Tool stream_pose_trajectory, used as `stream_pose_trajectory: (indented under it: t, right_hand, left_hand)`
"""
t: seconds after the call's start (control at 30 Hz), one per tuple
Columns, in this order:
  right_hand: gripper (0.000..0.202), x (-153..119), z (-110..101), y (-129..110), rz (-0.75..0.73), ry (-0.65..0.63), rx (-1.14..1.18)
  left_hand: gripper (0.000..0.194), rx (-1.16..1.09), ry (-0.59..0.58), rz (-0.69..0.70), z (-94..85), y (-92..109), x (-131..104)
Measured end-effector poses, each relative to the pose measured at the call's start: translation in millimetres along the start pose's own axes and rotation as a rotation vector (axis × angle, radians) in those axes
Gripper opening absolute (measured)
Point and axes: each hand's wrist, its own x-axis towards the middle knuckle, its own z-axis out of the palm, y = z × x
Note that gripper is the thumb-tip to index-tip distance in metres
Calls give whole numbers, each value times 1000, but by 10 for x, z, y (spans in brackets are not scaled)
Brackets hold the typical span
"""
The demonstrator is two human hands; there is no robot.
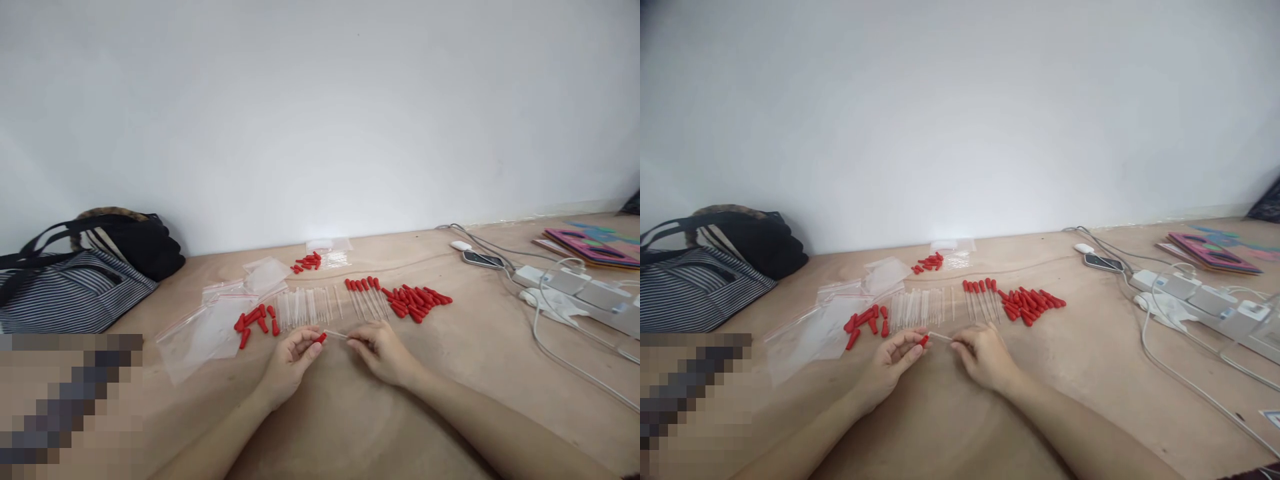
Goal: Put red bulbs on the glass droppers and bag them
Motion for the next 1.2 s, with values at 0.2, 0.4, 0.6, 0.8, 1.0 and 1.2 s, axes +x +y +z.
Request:
stream_pose_trajectory:
  t: [0.2,0.4,0.6,0.8,1.0,1.2]
  right_hand:
    - [19,-40,-103,51,-51,28,25]
    - [19,-45,-71,10,-73,10,-26]
    - [22,-55,-79,1,-100,-3,-44]
    - [23,-70,-46,-17,-109,-11,-45]
    - [23,-88,-41,-60,-149,-28,-122]
    - [21,-101,-50,-87,-153,-74,-100]
  left_hand:
    - [23,90,-8,-11,-56,-41,8]
    - [21,89,-25,11,-38,-16,-14]
    - [23,12,-39,32,-30,-47,-12]
    - [27,42,40,-20,-22,-61,-15]
    - [25,-2,77,-27,-12,-76,-24]
    - [25,21,76,11,-17,-104,-30]
